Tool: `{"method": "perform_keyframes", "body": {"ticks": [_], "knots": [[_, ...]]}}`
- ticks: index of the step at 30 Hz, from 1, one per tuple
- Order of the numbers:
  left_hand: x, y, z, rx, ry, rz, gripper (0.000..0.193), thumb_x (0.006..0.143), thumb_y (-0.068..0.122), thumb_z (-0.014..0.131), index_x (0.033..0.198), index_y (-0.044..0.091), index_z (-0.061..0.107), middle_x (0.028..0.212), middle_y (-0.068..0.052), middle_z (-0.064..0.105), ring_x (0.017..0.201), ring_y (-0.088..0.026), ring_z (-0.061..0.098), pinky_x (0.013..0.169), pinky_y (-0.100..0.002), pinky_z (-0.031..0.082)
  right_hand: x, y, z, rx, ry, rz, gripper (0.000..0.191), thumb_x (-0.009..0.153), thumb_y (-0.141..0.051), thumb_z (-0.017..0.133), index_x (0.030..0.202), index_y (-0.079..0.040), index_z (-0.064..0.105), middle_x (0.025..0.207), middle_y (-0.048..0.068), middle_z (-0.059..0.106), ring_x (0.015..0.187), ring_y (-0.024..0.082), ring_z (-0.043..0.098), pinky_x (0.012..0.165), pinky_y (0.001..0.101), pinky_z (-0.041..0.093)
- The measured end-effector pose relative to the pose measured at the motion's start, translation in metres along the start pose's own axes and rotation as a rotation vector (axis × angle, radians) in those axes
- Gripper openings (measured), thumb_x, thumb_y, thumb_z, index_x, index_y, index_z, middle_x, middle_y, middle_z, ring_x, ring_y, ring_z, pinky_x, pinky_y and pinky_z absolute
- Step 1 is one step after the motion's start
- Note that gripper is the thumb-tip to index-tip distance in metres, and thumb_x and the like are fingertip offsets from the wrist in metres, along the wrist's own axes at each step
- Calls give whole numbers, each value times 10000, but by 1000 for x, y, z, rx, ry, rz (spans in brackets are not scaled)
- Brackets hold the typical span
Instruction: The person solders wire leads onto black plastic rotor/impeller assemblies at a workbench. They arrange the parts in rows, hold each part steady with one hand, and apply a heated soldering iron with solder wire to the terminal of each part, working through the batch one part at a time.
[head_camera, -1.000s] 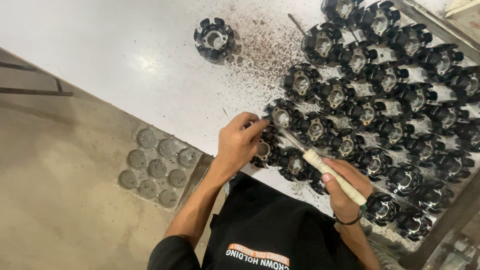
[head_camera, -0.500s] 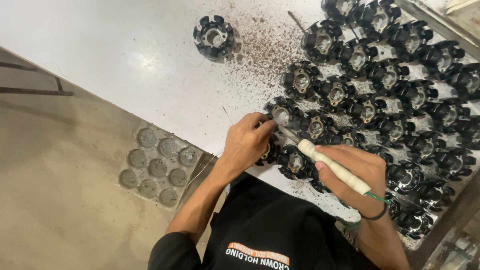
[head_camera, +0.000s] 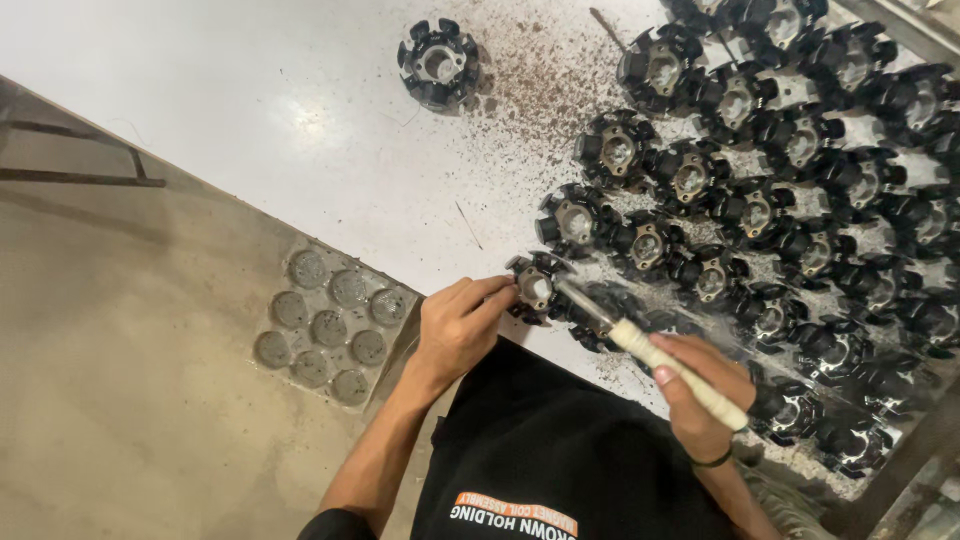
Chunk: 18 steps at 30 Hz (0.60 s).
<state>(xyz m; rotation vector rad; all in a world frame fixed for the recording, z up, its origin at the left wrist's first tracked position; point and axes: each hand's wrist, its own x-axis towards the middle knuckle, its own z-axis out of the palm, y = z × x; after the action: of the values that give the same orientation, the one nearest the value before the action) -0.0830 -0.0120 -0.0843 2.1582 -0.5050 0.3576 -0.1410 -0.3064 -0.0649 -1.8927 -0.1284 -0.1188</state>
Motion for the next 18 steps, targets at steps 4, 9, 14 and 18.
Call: {"method": "perform_keyframes", "body": {"ticks": [4,9,14,18], "knots": [[-12,8,1,-20,-27,-96,349,758,-120,663,1080,2,720,1124,-108,719,831,-280,671,708,-385,568,-26,-17,1,-40,-137,13,262,841,-18,652,1068,109,677,1083,247,731,977,302,753,860,347,606],[-22,5,-10,-50,-58,-214,405,729,-115,673,1076,66,776,999,-119,662,814,-263,665,673,-376,558,-23,-25,12,-57,-154,-22,258,848,-16,667,1082,94,681,1073,232,734,971,302,758,858,340,614],[-21,2,-7,-58,-40,-132,294,788,-68,745,1046,72,754,999,-81,681,862,-257,688,707,-375,562,-15,-40,18,-109,-165,1,260,859,-38,685,1085,91,694,1054,218,746,937,277,768,811,315,621],[-19,0,-10,-45,-98,-93,283,799,-74,753,1050,57,754,1001,-83,688,842,-249,680,686,-369,556,-9,-55,16,-215,-230,-10,257,861,-69,711,1073,75,707,1037,203,757,924,263,782,785,298,631]]}}
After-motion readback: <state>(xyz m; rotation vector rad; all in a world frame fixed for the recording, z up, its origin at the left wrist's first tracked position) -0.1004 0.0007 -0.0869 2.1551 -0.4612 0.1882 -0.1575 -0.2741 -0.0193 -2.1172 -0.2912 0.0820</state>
